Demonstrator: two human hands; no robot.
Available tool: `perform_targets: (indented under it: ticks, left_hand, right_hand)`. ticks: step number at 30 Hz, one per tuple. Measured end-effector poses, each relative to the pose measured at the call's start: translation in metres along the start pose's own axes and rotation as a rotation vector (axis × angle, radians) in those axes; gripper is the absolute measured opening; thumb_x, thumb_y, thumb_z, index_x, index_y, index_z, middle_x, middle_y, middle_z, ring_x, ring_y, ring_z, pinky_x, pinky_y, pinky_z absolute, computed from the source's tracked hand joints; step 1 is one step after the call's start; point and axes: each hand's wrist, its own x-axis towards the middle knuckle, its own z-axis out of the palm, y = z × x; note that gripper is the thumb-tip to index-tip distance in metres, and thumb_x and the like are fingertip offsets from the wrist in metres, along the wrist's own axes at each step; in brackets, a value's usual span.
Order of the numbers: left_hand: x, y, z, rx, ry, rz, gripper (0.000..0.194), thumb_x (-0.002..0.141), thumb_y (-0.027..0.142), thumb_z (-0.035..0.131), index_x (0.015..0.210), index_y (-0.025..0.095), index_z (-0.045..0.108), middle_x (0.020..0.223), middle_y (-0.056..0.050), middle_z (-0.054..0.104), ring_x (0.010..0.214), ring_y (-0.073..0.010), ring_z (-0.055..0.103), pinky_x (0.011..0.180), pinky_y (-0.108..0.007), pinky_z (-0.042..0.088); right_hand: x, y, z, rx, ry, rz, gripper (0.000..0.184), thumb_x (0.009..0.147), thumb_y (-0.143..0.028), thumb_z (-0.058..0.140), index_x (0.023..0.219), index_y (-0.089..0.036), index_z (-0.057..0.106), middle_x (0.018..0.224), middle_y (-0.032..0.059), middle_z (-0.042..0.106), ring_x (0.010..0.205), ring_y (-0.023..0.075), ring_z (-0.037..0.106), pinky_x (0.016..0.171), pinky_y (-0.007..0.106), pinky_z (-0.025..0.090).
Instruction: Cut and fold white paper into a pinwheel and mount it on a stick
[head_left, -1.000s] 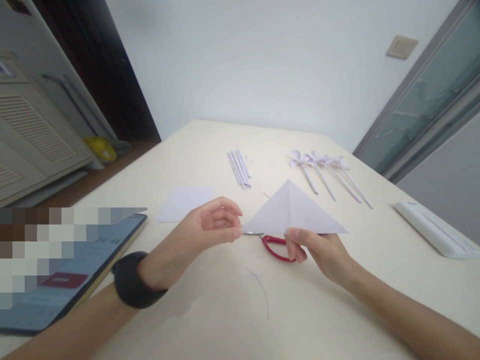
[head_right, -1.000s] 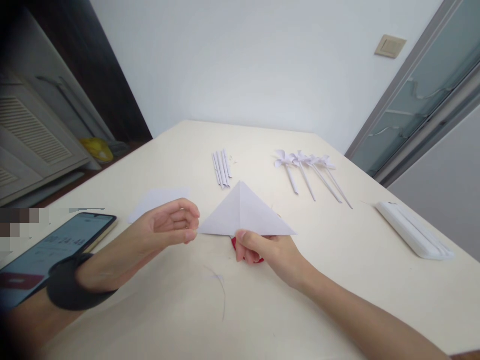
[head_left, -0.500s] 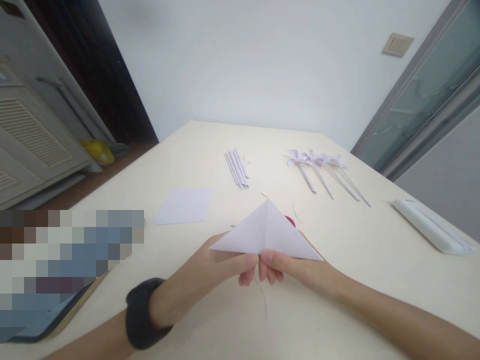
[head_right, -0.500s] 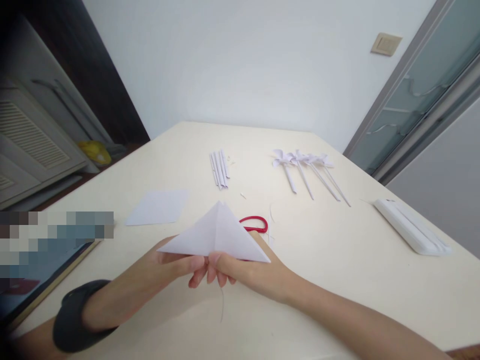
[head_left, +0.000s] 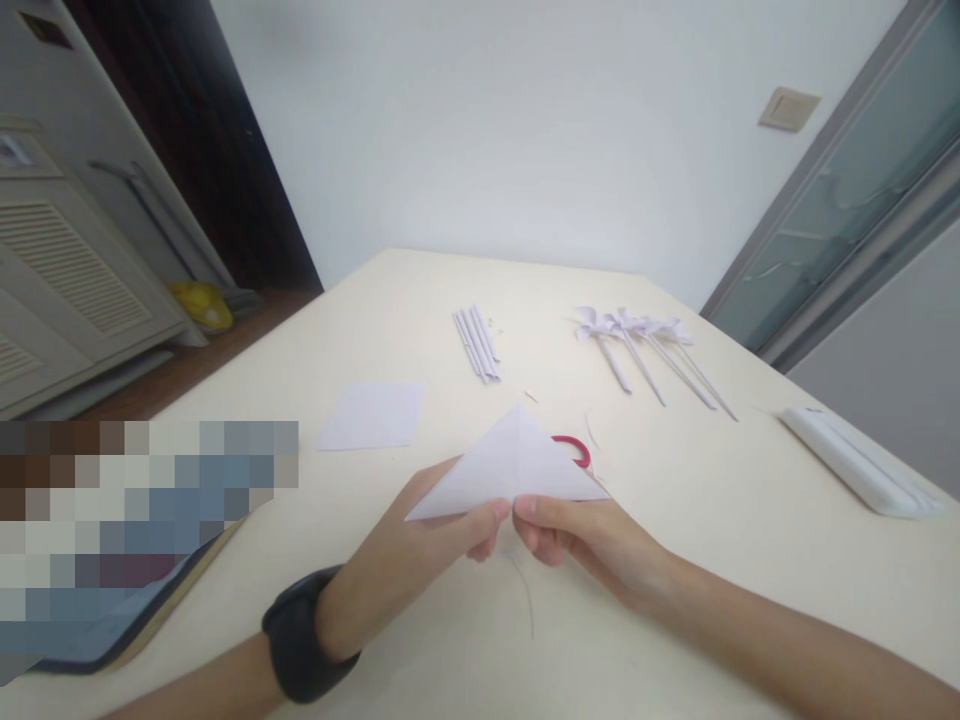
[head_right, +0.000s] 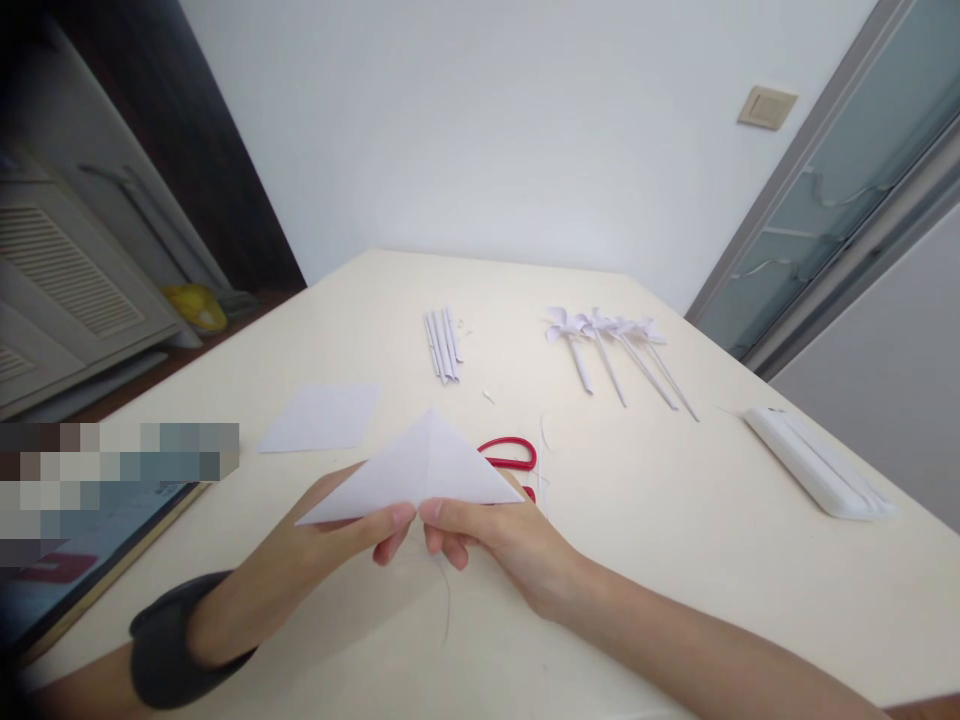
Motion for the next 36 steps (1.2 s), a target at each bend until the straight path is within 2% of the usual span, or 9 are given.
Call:
perform_targets:
  ticks: [7, 13, 16, 21, 27, 29, 32, 34, 36]
  left_hand:
    - [-0.001, 0.001, -0.002, -0.022, 0.017, 0.035, 0.024, 0.079, 0.026, 0.05, 0.057, 0.019, 0.047, 0.053, 0.004, 0.046, 0.054, -0.0134, 0.046, 0.057, -0.026, 0.036]
    - [-0.002, -0.006, -0.003, -0.02, 0.062, 0.086, 0.031, 0.082, 0.03, 0.05, 0.054, 0.019, 0.044, 0.052, 0.004, 0.044, 0.053, -0.0129, 0.043, 0.057, -0.026, 0.034]
    - [-0.003, -0.006, -0.005, -0.024, 0.047, 0.101, 0.032, 0.083, 0.031, 0.05, 0.054, 0.019, 0.044, 0.053, 0.004, 0.044, 0.054, -0.0128, 0.043, 0.057, -0.026, 0.033]
    - [-0.003, -0.002, -0.008, 0.005, 0.1, 0.155, 0.037, 0.085, 0.03, 0.048, 0.051, 0.02, 0.039, 0.053, 0.005, 0.042, 0.056, -0.0126, 0.044, 0.066, -0.027, 0.034]
    - [0.002, -0.008, -0.003, 0.049, 0.15, 0.129, 0.037, 0.085, 0.034, 0.046, 0.051, 0.02, 0.039, 0.051, 0.004, 0.042, 0.054, -0.0131, 0.044, 0.062, -0.027, 0.034]
    - [0.003, -0.013, -0.003, 0.101, 0.124, 0.105, 0.038, 0.084, 0.035, 0.046, 0.05, 0.02, 0.039, 0.055, 0.004, 0.044, 0.059, -0.014, 0.047, 0.066, -0.027, 0.034]
    - [0.002, -0.023, -0.004, 0.133, 0.06, -0.004, 0.038, 0.084, 0.039, 0.044, 0.052, 0.02, 0.038, 0.063, 0.003, 0.046, 0.068, -0.0155, 0.049, 0.07, -0.027, 0.034]
    - [0.002, -0.027, -0.005, 0.163, 0.03, -0.072, 0.039, 0.084, 0.042, 0.041, 0.052, 0.02, 0.034, 0.062, 0.003, 0.044, 0.067, -0.0157, 0.047, 0.068, -0.027, 0.034]
    - [0.001, -0.028, -0.005, 0.189, 0.02, -0.079, 0.041, 0.085, 0.042, 0.04, 0.052, 0.02, 0.031, 0.06, 0.003, 0.04, 0.063, -0.0148, 0.044, 0.065, -0.027, 0.034]
  right_hand:
    - [0.0, -0.001, -0.001, 0.091, -0.01, 0.06, 0.03, 0.079, -0.035, 0.057, 0.058, -0.013, 0.056, 0.047, -0.0041, 0.04, 0.052, 0.009, 0.035, 0.056, 0.021, 0.029]
    - [0.001, -0.005, -0.004, 0.125, -0.044, -0.021, 0.029, 0.079, -0.032, 0.058, 0.056, -0.014, 0.054, 0.044, -0.0056, 0.036, 0.047, 0.0079, 0.03, 0.052, 0.022, 0.025]
    - [0.002, -0.007, -0.006, 0.122, -0.064, -0.047, 0.029, 0.078, -0.031, 0.057, 0.055, -0.014, 0.052, 0.044, -0.0059, 0.035, 0.046, 0.0075, 0.029, 0.051, 0.023, 0.024]
    - [0.003, -0.008, -0.011, 0.119, -0.084, -0.107, 0.032, 0.081, -0.031, 0.054, 0.054, -0.014, 0.051, 0.044, -0.0055, 0.035, 0.046, 0.0075, 0.027, 0.05, 0.024, 0.021]
    - [0.007, -0.007, -0.013, 0.112, -0.068, -0.122, 0.033, 0.081, -0.032, 0.055, 0.054, -0.014, 0.051, 0.044, -0.0054, 0.037, 0.045, 0.007, 0.03, 0.051, 0.023, 0.024]
    - [0.007, -0.004, -0.011, 0.134, -0.068, -0.119, 0.029, 0.08, -0.03, 0.057, 0.057, -0.013, 0.052, 0.047, -0.0047, 0.042, 0.045, 0.0063, 0.032, 0.05, 0.022, 0.025]
    - [0.007, -0.001, -0.008, 0.204, -0.087, -0.088, 0.02, 0.078, -0.026, 0.059, 0.064, -0.013, 0.053, 0.054, -0.0034, 0.048, 0.045, 0.0055, 0.034, 0.049, 0.021, 0.026]
    - [0.007, 0.0, -0.007, 0.234, -0.107, -0.065, 0.018, 0.076, -0.025, 0.06, 0.065, -0.013, 0.052, 0.055, -0.0033, 0.049, 0.045, 0.0052, 0.033, 0.048, 0.02, 0.026]
    - [0.007, -0.001, -0.009, 0.219, -0.124, -0.054, 0.02, 0.076, -0.025, 0.061, 0.062, -0.013, 0.052, 0.054, -0.0034, 0.048, 0.044, 0.0049, 0.032, 0.048, 0.02, 0.025]
